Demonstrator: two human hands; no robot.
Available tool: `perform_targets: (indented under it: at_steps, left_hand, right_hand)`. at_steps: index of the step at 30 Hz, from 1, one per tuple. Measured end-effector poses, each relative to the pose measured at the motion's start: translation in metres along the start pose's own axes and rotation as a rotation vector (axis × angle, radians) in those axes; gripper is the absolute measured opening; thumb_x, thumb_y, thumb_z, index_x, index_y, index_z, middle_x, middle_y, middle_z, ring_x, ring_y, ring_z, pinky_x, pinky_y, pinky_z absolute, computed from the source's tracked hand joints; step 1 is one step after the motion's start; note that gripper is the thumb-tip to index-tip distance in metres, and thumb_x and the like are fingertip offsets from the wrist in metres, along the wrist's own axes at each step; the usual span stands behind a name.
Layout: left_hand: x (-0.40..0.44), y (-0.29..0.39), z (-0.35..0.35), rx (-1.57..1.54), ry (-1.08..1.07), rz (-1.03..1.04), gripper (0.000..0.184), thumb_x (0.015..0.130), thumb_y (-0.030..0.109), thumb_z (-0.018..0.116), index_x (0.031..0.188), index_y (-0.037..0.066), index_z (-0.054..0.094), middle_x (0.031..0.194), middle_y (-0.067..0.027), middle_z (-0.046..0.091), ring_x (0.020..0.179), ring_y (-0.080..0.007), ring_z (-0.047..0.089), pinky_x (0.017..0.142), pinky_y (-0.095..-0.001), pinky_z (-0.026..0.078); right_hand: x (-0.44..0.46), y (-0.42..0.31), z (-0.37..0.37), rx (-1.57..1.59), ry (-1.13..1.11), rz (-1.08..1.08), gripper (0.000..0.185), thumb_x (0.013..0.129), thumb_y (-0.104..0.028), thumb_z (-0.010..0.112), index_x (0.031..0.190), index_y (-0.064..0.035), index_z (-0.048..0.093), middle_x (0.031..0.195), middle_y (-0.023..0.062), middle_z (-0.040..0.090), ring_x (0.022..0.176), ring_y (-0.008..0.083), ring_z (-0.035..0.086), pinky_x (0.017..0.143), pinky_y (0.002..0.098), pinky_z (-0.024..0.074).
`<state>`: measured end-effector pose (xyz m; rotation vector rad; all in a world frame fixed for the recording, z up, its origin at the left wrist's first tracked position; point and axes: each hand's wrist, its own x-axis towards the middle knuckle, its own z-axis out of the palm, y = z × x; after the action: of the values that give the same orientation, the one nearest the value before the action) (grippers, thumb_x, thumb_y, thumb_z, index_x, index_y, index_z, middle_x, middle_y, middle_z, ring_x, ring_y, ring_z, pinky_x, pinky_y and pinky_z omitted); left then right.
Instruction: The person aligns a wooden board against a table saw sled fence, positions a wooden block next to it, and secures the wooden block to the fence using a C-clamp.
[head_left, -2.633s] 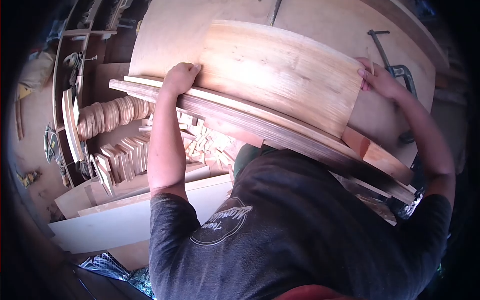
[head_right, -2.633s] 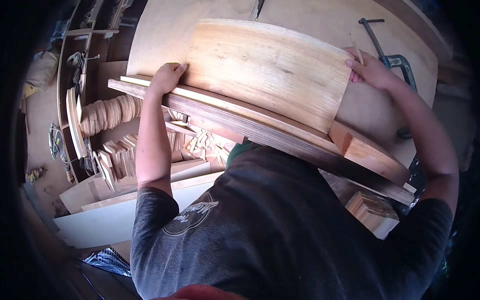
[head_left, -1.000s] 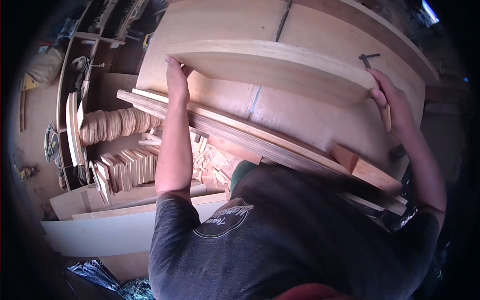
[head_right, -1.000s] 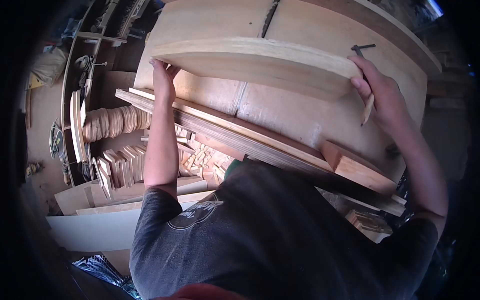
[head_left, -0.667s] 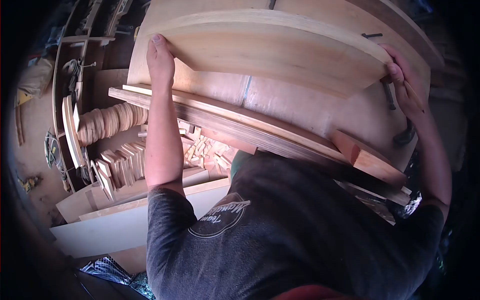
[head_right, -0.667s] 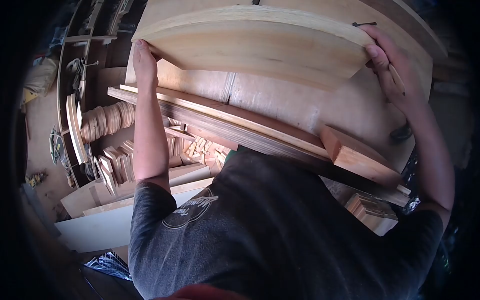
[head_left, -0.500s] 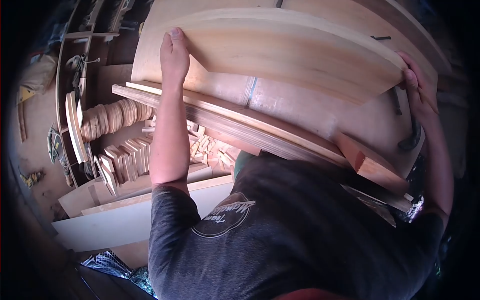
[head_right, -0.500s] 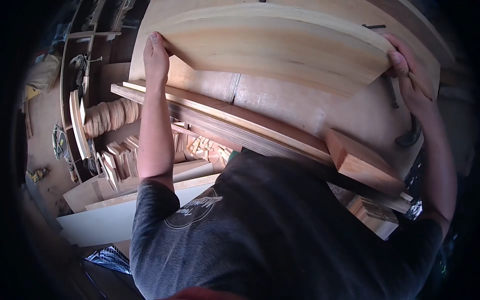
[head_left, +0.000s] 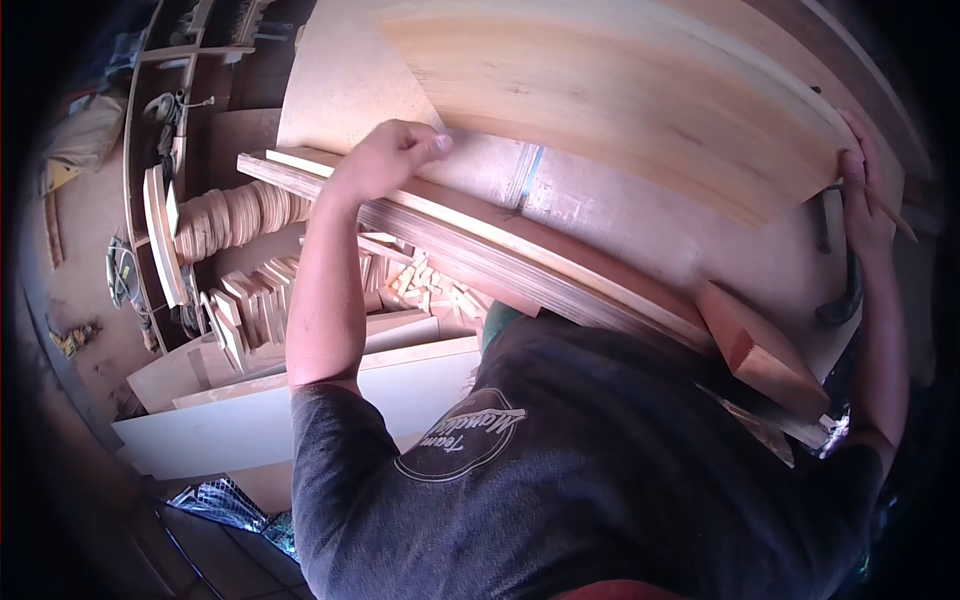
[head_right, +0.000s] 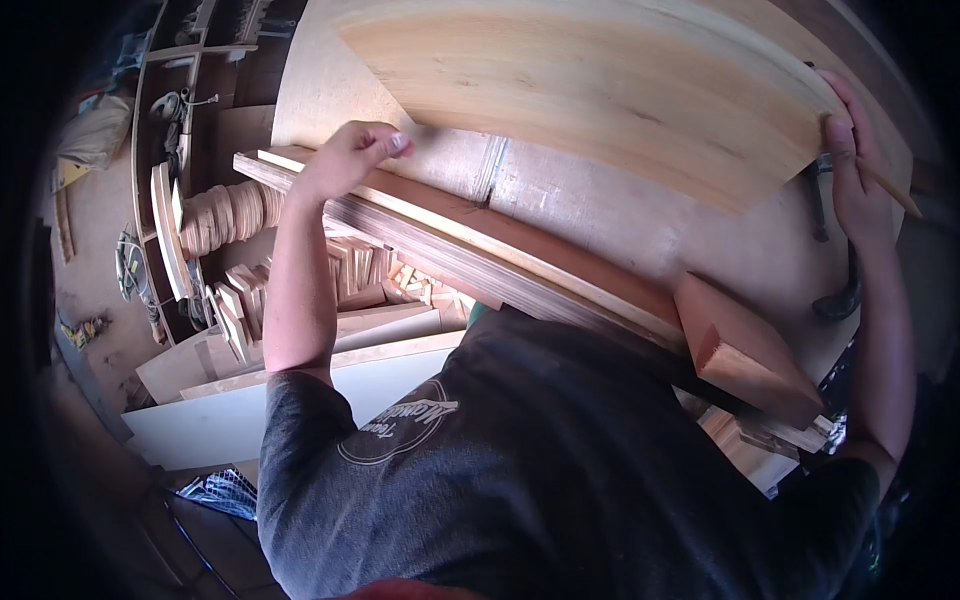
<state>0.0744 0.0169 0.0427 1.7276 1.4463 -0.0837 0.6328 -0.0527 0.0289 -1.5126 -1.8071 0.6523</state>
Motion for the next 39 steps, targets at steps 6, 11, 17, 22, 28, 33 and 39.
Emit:
perform_targets:
  at_steps: [6,11,17,22,28,33,39]
  left_hand:
    - [0.02,0.024,0.023,0.172,-0.523,-0.08,0.049,0.095,0.052,0.053,0.108,0.01,0.072,0.108,-0.0096,0.071,0.106,-0.0229,0.062,0.099,-0.0335,0.042]
    - [0.022,-0.047,-0.075,1.158,-0.32,-0.809,0.053,0.097,0.052,0.043,0.128,0.013,0.062,0.141,-0.0101,0.053,0.133,-0.0285,0.046,0.111,-0.0394,0.033]
    - [0.004,-0.025,-0.09,0.469,0.126,-0.28,0.05,0.095,0.046,0.054,0.107,-0.001,0.069,0.1,-0.015,0.072,0.101,-0.0264,0.065,0.093,-0.0347,0.046]
    - [0.026,0.004,0.0,0.093,-0.559,-0.125,0.043,0.097,0.04,0.057,0.114,0.003,0.068,0.112,-0.0126,0.07,0.107,-0.0192,0.063,0.099,-0.0311,0.043]
    - [0.017,-0.056,-0.088,1.116,0.082,-0.818,0.046,0.092,0.043,0.053,0.123,0.012,0.065,0.138,-0.0168,0.054,0.129,-0.0301,0.05,0.108,-0.0536,0.034]
    - [0.016,-0.068,-0.103,0.216,0.106,-0.227,0.041,0.094,0.036,0.056,0.117,0.004,0.066,0.106,-0.0088,0.071,0.104,-0.0221,0.066,0.095,-0.0317,0.048]
    - [0.038,-0.03,-0.024,-0.308,-0.49,-0.305,0.035,0.099,0.031,0.052,0.118,0.003,0.063,0.108,-0.0109,0.069,0.096,-0.015,0.065,0.09,-0.0274,0.049]
  right_hand:
    - [-0.001,0.01,-0.001,-0.029,-0.006,-0.009,0.048,0.105,-0.036,0.038,0.14,-0.0036,0.045,0.137,0.0126,0.052,0.13,0.0224,0.045,0.109,0.0341,0.0329]
    - [-0.005,-0.001,-0.002,-0.028,-0.037,-0.019,0.047,0.105,-0.033,0.037,0.141,-0.0041,0.044,0.139,0.0132,0.05,0.133,0.0242,0.043,0.111,0.0354,0.0314]
    - [-0.004,-0.006,0.003,0.038,-0.04,0.026,0.045,0.105,-0.032,0.039,0.139,-0.0029,0.046,0.136,0.0138,0.052,0.129,0.0245,0.046,0.109,0.0348,0.0328]
    - [-0.002,-0.001,0.002,0.03,-0.044,-0.037,0.048,0.105,-0.036,0.039,0.14,-0.0045,0.044,0.135,0.0109,0.052,0.128,0.0211,0.046,0.108,0.0333,0.0344]
    - [-0.004,-0.002,0.001,0.052,-0.048,-0.047,0.049,0.105,-0.038,0.04,0.139,-0.0042,0.045,0.135,0.0107,0.052,0.128,0.021,0.047,0.108,0.0331,0.0345]
    - [-0.002,-0.006,0.003,0.025,-0.023,-0.024,0.05,0.104,-0.039,0.04,0.139,-0.0041,0.045,0.134,0.0106,0.053,0.128,0.0207,0.047,0.108,0.0334,0.0347]
    - [-0.004,-0.009,0.002,0.029,-0.036,-0.023,0.051,0.104,-0.04,0.041,0.14,-0.0039,0.044,0.134,0.0103,0.053,0.128,0.0204,0.047,0.108,0.0334,0.0348]
